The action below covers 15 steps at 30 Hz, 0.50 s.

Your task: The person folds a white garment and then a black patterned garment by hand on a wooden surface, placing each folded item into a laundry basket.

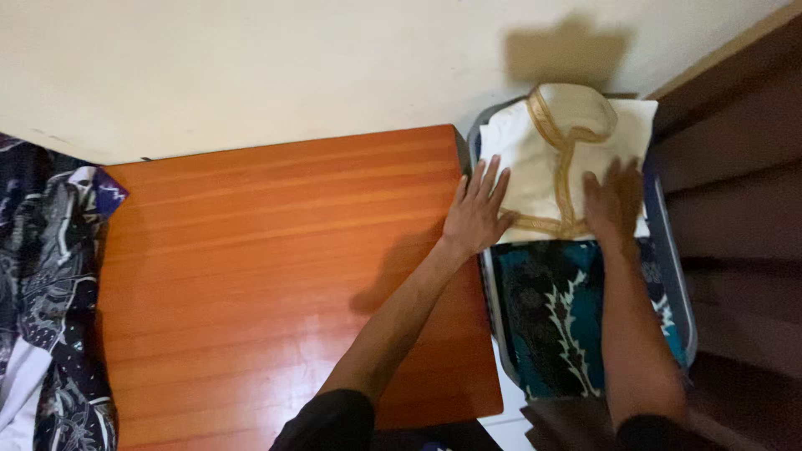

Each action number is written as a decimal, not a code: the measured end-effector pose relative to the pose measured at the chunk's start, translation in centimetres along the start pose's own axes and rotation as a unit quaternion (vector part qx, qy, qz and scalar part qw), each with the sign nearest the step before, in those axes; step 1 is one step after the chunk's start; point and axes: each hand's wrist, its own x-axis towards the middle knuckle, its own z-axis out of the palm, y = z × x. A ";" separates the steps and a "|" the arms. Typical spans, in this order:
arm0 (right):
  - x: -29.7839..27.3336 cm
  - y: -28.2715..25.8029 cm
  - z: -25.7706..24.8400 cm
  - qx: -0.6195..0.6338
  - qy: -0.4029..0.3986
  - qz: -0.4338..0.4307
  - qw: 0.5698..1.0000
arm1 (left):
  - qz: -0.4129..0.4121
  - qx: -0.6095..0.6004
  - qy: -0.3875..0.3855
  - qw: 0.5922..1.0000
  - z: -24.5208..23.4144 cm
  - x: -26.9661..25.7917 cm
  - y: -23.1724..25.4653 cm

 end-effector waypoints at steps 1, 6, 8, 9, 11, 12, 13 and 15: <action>-0.1 -0.4 -0.2 -0.001 0.008 0.026 1.000 | -0.001 -0.022 0.024 0.999 0.2 -1.1 -1.2; -5.9 -6.3 2.9 0.014 0.131 -0.263 0.956 | -0.062 -0.122 0.113 0.984 -2.6 -10.7 -8.9; -9.8 -11.7 6.7 0.039 0.124 -0.345 0.929 | -0.083 -0.122 0.140 0.979 -4.0 -15.6 -12.3; -12.0 -14.8 8.9 0.042 0.102 -0.360 0.926 | -0.126 -0.117 0.149 0.974 -4.4 -18.5 -13.9; -17.6 -20.0 12.4 0.079 0.007 -0.349 0.934 | -0.209 -0.106 0.171 0.957 -4.7 -24.5 -17.7; -20.1 -22.8 14.4 0.055 -0.011 -0.365 0.929 | -0.228 -0.064 0.202 0.950 -4.6 -27.1 -19.6; -22.3 -25.3 16.1 0.032 -0.024 -0.377 0.925 | -0.241 -0.021 0.231 0.942 -4.4 -29.3 -21.6; -26.0 -28.6 18.8 0.052 -0.032 -0.440 0.896 | -0.261 0.021 0.269 0.927 -4.5 -34.4 -26.3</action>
